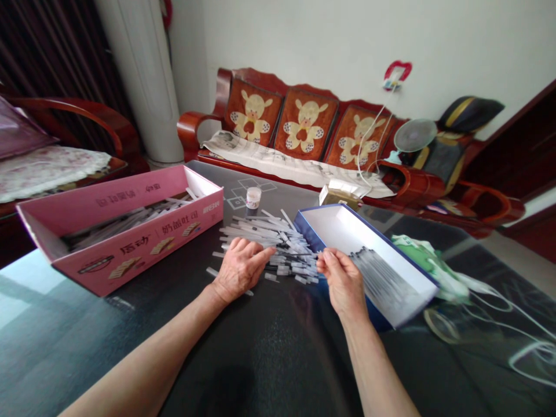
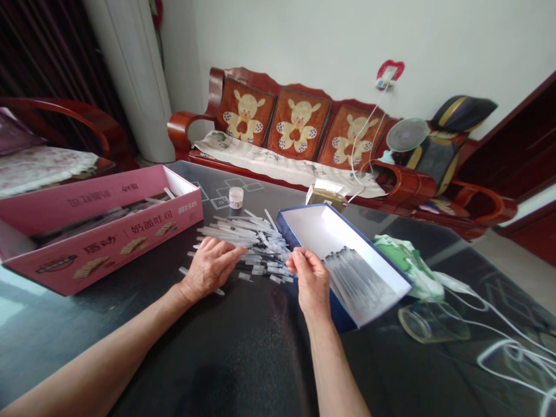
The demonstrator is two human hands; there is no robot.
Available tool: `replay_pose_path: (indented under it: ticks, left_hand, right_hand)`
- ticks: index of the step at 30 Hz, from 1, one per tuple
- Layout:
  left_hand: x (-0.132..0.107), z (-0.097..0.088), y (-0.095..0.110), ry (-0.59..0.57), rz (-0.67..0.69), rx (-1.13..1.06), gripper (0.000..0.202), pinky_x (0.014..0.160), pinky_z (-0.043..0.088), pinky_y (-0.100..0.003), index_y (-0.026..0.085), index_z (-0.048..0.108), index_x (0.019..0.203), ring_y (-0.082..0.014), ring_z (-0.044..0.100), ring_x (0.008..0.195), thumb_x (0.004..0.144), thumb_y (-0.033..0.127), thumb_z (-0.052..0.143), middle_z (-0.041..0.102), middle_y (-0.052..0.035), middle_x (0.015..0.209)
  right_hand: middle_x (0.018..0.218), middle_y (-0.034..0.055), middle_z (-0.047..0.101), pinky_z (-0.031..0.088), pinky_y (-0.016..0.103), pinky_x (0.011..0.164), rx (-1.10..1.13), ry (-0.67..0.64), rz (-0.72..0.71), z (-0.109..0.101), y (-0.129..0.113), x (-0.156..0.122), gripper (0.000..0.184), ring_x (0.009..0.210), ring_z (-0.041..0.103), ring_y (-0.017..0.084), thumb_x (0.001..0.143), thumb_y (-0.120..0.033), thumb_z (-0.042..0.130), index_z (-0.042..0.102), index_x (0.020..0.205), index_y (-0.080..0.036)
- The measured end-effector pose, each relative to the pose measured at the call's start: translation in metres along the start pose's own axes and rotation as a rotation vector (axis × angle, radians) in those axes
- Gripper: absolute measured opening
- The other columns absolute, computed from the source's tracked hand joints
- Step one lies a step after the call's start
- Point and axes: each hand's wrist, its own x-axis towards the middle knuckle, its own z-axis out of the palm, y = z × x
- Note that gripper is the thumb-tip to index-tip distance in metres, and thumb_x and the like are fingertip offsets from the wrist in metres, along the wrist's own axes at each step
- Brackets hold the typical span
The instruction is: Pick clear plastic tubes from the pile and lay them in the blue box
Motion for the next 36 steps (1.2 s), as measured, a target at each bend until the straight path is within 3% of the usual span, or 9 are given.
replay_pose_path:
  ticks: [7, 12, 16, 28, 36]
  left_hand:
    - [-0.003, 0.003, -0.001, -0.014, -0.002, 0.030, 0.030, 0.070, 0.034, -0.034, 0.024, 0.059, 0.118, -0.0168, 0.046, 0.072, 0.092, 0.023, 0.046, 0.060, -0.0032, 0.080]
    - [-0.002, 0.002, 0.000, -0.066, 0.021, 0.035, 0.031, 0.071, 0.034, -0.035, 0.027, 0.059, 0.120, -0.0170, 0.047, 0.073, 0.092, 0.024, 0.045, 0.060, -0.0036, 0.082]
    - [-0.002, 0.001, 0.001, -0.096, 0.023, 0.035, 0.031, 0.071, 0.034, -0.034, 0.028, 0.060, 0.119, -0.0169, 0.046, 0.073, 0.093, 0.024, 0.043, 0.060, -0.0041, 0.082]
    - [-0.003, 0.001, 0.003, -0.121, 0.022, -0.021, 0.030, 0.069, 0.035, -0.033, 0.025, 0.060, 0.119, -0.0171, 0.047, 0.072, 0.093, 0.025, 0.044, 0.060, -0.0037, 0.079]
    - [-0.002, 0.001, 0.006, -0.092, 0.012, -0.002, 0.034, 0.068, 0.035, -0.033, 0.023, 0.056, 0.124, -0.0173, 0.047, 0.070, 0.094, 0.025, 0.041, 0.059, -0.0042, 0.076]
  right_hand:
    - [0.069, -0.0021, 0.068, 0.050, 0.019, 0.055, 0.151, 0.088, 0.043, 0.015, 0.004, -0.009, 0.032, 0.059, 0.062, 0.008, 0.059, -0.037, 0.081, 0.064, 0.078, -0.017]
    - [0.075, -0.0004, 0.069, 0.051, 0.021, 0.060, 0.066, 0.138, -0.077, 0.018, 0.007, -0.011, 0.030, 0.064, 0.064, 0.010, 0.066, -0.036, 0.077, 0.064, 0.086, -0.018]
    - [0.077, 0.0001, 0.069, 0.051, 0.022, 0.061, 0.084, 0.156, -0.082, 0.019, 0.009, -0.012, 0.029, 0.066, 0.065, 0.010, 0.067, -0.035, 0.075, 0.063, 0.087, -0.018]
    - [0.076, -0.0010, 0.068, 0.051, 0.022, 0.063, 0.122, 0.140, -0.098, 0.022, 0.013, -0.014, 0.028, 0.065, 0.064, 0.009, 0.067, -0.034, 0.075, 0.062, 0.086, -0.018]
    - [0.080, 0.0017, 0.072, 0.053, 0.023, 0.060, 0.099, 0.017, 0.031, 0.037, 0.022, -0.029, 0.032, 0.067, 0.068, 0.013, 0.067, -0.034, 0.077, 0.061, 0.089, -0.019]
